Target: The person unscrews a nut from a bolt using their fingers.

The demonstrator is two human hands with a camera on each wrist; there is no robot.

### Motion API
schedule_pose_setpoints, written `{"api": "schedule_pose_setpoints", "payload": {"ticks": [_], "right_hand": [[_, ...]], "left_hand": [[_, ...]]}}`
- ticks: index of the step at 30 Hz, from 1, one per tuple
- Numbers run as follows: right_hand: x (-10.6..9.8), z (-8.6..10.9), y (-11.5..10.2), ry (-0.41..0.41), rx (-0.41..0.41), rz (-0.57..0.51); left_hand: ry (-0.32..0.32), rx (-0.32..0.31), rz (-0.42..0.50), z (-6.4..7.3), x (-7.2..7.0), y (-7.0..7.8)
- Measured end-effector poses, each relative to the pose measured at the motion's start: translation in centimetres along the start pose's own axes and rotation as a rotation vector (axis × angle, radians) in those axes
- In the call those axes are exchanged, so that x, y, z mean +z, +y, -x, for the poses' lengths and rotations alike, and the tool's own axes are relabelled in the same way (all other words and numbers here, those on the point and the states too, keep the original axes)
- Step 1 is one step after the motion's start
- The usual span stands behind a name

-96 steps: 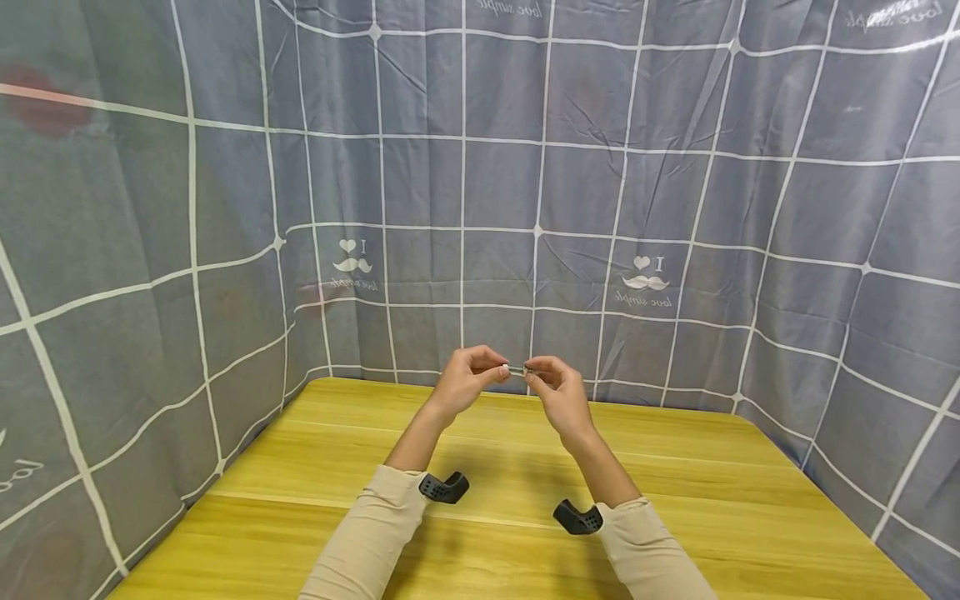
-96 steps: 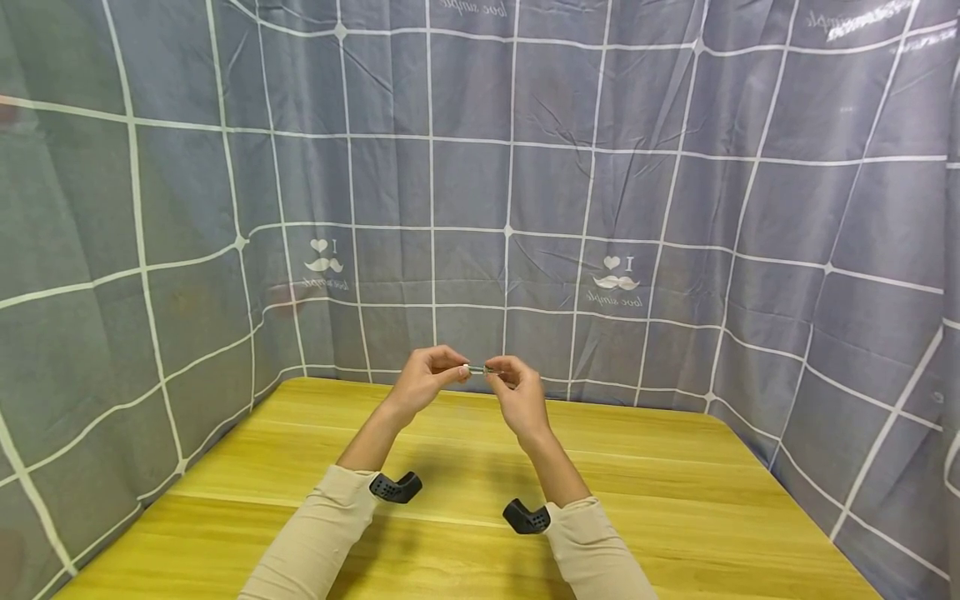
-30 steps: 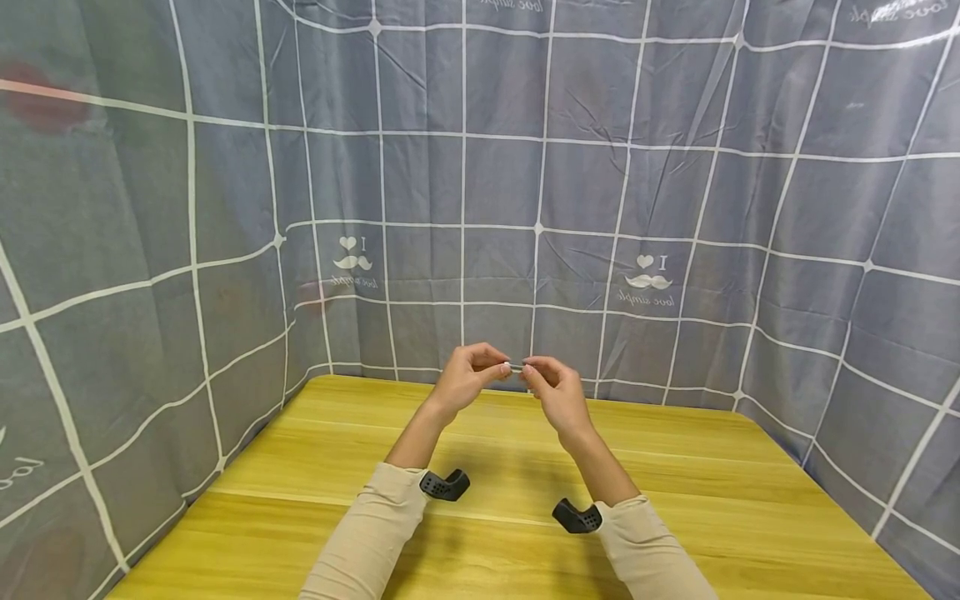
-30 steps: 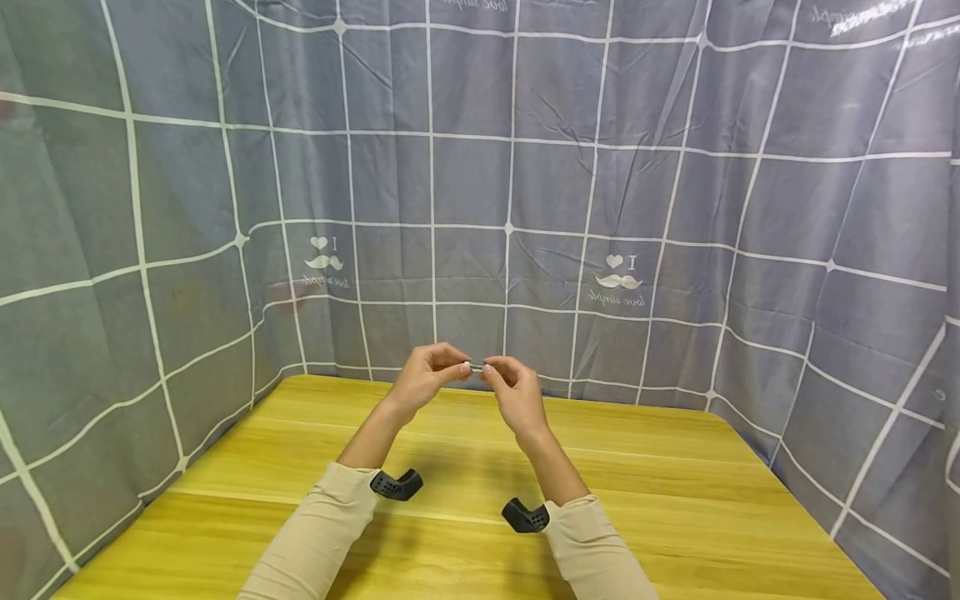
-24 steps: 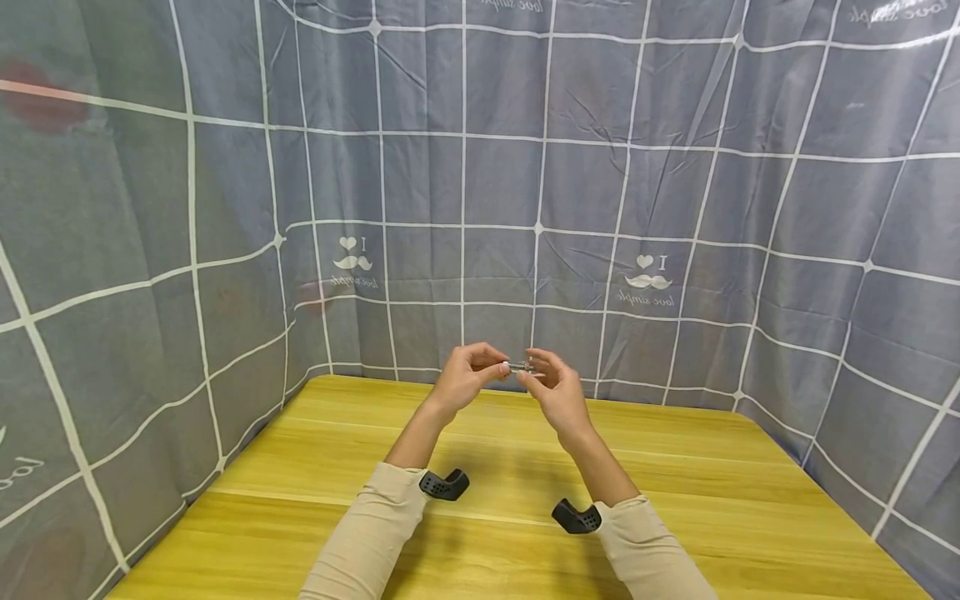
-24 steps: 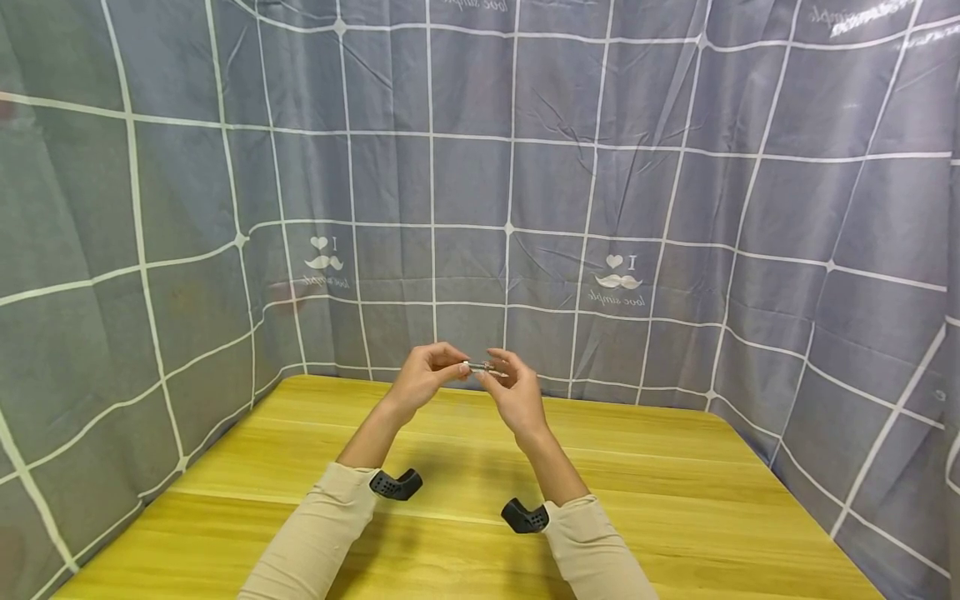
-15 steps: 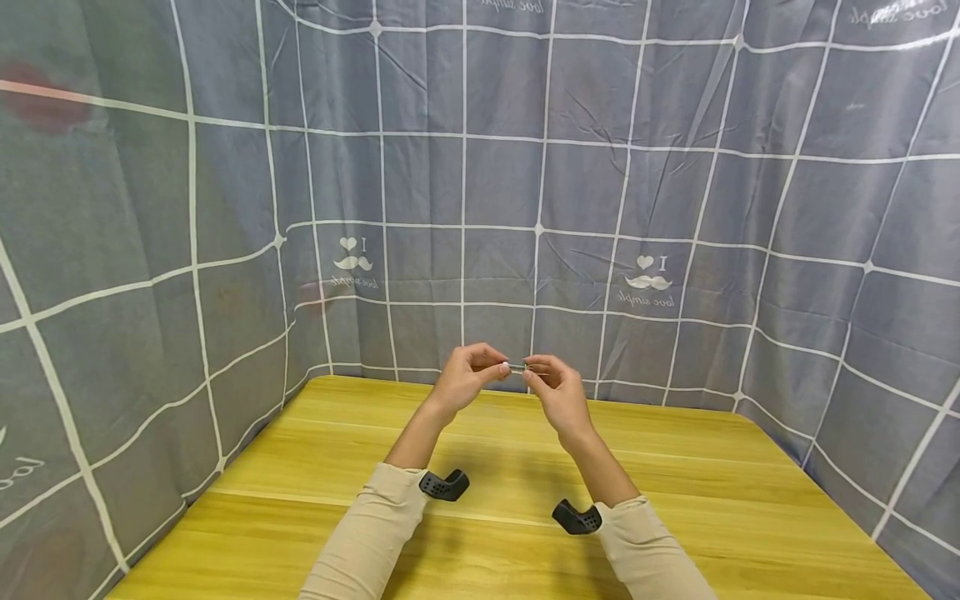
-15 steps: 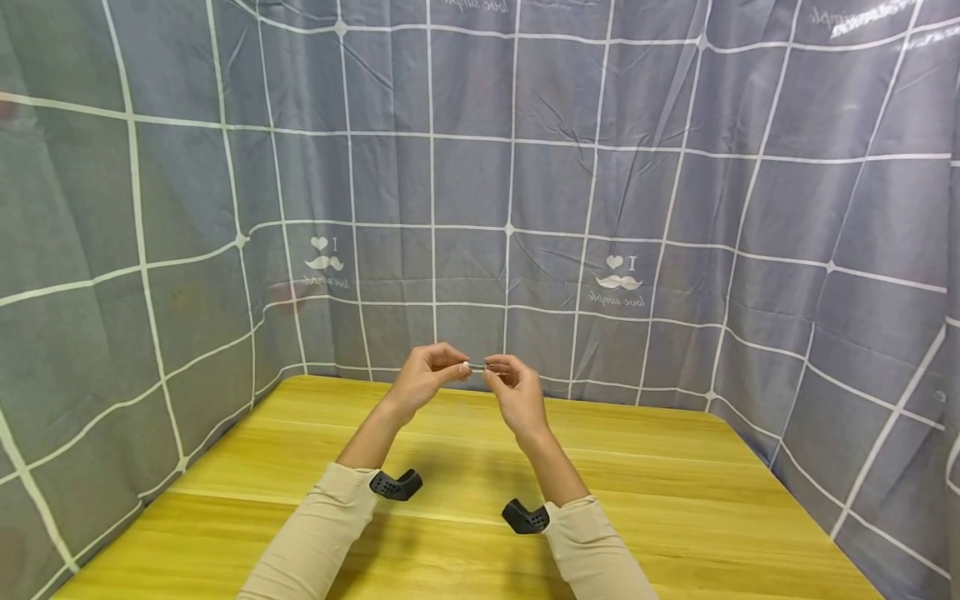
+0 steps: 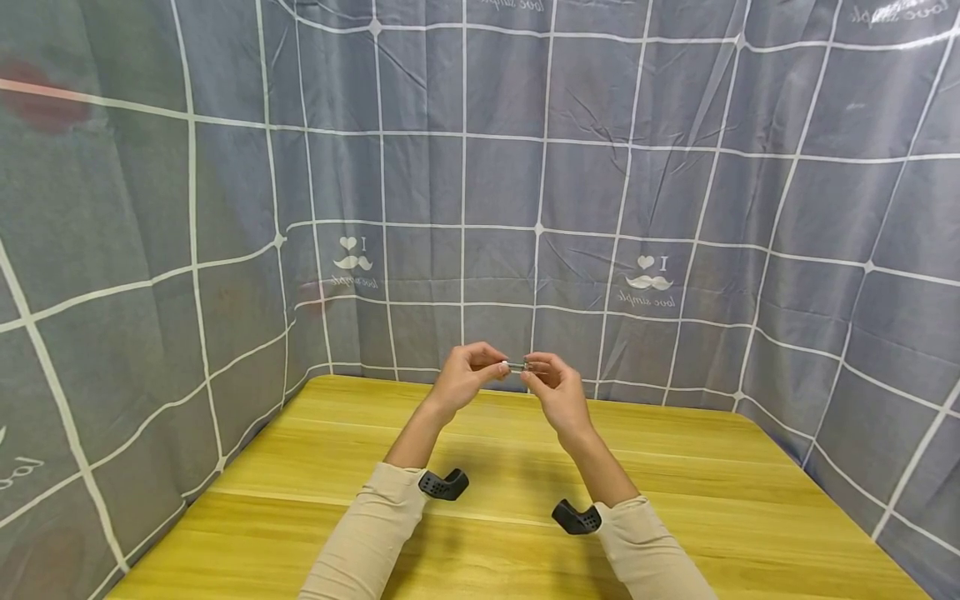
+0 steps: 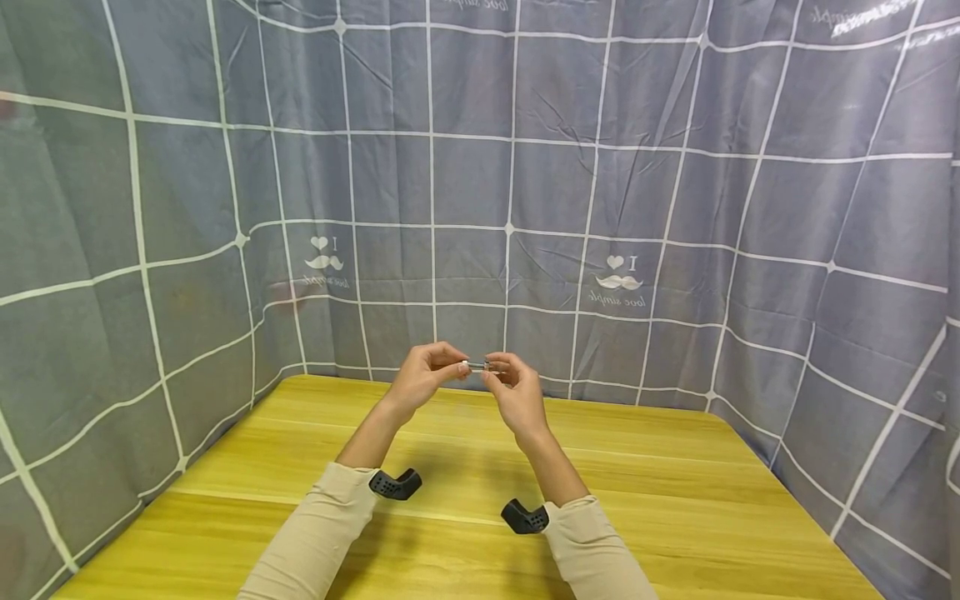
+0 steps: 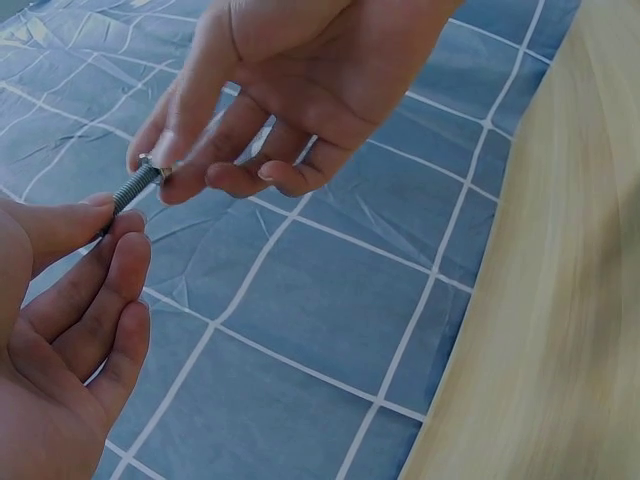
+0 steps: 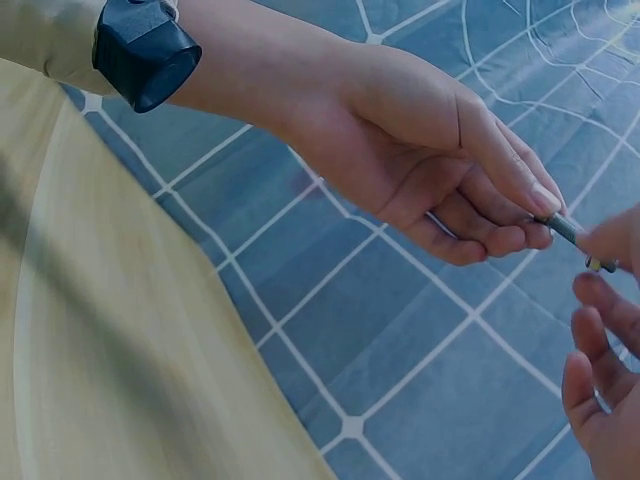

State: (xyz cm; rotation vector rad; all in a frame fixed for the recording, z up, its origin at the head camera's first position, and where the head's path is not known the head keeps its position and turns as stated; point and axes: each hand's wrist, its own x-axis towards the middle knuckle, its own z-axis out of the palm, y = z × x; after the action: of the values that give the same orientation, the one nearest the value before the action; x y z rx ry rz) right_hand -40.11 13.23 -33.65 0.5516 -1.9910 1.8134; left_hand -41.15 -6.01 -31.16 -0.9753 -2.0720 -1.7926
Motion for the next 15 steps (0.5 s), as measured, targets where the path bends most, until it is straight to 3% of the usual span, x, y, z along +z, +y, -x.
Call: {"api": "schedule_pose_setpoints", "payload": {"ticks": [3, 7, 15], "right_hand": [[0.0, 0.1, -0.1, 0.020, 0.014, 0.020], [0.0, 0.2, -0.1, 0.047, 0.007, 0.035], [0.0, 0.0, 0.0, 0.040, -0.008, 0.018]], "left_hand": [[0.005, 0.011, 0.006, 0.4, 0.1, 1.0], [0.005, 0.014, 0.008, 0.4, 0.1, 1.0], [0.002, -0.007, -0.010, -0.5, -0.2, -1.7]]}}
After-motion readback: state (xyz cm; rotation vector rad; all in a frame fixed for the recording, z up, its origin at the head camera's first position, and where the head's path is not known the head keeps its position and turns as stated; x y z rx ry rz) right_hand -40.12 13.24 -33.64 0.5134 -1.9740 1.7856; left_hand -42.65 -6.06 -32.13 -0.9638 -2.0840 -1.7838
